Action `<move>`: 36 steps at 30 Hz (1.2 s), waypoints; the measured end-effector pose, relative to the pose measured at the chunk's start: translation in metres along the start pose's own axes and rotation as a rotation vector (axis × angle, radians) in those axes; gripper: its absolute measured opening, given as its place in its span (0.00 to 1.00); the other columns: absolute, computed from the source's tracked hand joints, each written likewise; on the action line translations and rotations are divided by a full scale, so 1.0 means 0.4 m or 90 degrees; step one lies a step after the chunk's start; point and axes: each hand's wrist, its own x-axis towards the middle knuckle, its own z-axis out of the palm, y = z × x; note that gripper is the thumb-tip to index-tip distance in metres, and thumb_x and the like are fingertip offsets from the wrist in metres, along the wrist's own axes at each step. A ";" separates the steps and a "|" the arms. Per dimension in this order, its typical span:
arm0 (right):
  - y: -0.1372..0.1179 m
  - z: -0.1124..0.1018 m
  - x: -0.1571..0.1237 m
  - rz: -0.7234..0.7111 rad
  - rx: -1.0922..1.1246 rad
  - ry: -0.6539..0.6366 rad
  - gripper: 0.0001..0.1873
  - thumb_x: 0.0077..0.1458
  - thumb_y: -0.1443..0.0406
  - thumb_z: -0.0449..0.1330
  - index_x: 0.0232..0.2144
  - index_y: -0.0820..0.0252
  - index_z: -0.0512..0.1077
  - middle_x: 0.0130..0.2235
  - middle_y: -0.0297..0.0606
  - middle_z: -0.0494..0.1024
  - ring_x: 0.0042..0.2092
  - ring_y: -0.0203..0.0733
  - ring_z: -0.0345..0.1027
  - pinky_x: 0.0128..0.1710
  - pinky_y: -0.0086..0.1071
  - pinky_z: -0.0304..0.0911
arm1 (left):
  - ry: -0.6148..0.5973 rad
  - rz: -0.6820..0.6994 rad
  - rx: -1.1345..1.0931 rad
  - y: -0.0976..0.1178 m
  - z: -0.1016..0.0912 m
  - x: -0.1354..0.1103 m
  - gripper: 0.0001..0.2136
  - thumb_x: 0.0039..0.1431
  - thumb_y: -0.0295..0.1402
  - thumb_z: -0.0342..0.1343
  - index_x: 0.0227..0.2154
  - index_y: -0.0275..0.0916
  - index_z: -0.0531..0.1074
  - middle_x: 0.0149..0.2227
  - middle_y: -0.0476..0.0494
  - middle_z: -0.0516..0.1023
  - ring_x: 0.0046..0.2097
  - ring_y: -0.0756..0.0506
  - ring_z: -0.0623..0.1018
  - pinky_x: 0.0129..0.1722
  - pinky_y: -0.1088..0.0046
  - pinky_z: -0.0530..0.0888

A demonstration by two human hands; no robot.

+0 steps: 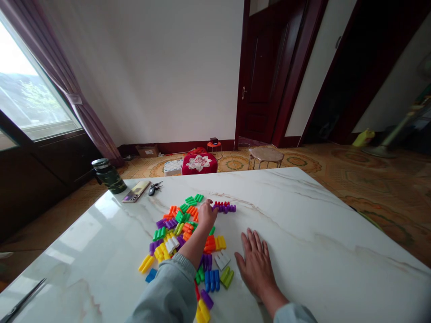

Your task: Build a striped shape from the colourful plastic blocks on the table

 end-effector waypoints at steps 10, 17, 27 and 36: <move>-0.002 -0.009 0.001 0.008 0.008 -0.013 0.33 0.60 0.55 0.47 0.65 0.58 0.55 0.69 0.40 0.44 0.69 0.51 0.34 0.65 0.50 0.31 | 0.037 0.158 0.008 0.031 -0.003 -0.047 0.30 0.53 0.40 0.60 0.60 0.47 0.60 0.64 0.40 0.56 0.64 0.38 0.57 0.59 0.60 0.61; -0.002 -0.006 0.000 0.010 0.011 -0.017 0.32 0.60 0.55 0.46 0.65 0.57 0.54 0.69 0.39 0.44 0.69 0.50 0.32 0.66 0.49 0.30 | -0.067 0.245 0.026 0.044 0.025 0.027 0.32 0.45 0.41 0.67 0.56 0.45 0.67 0.61 0.37 0.63 0.63 0.35 0.60 0.57 0.56 0.64; -0.007 -0.020 0.000 0.014 0.009 -0.038 0.32 0.60 0.57 0.46 0.65 0.58 0.54 0.69 0.39 0.43 0.69 0.49 0.31 0.65 0.49 0.30 | -0.075 0.254 -0.017 0.025 0.060 0.035 0.21 0.49 0.35 0.64 0.48 0.41 0.73 0.52 0.40 0.73 0.53 0.40 0.71 0.53 0.65 0.68; -0.003 -0.007 0.002 0.003 -0.016 -0.014 0.32 0.60 0.56 0.47 0.65 0.58 0.54 0.69 0.40 0.46 0.69 0.49 0.32 0.65 0.49 0.30 | 0.013 0.216 -0.085 0.025 0.036 0.001 0.32 0.51 0.39 0.63 0.58 0.37 0.62 0.60 0.31 0.63 0.60 0.35 0.66 0.57 0.57 0.65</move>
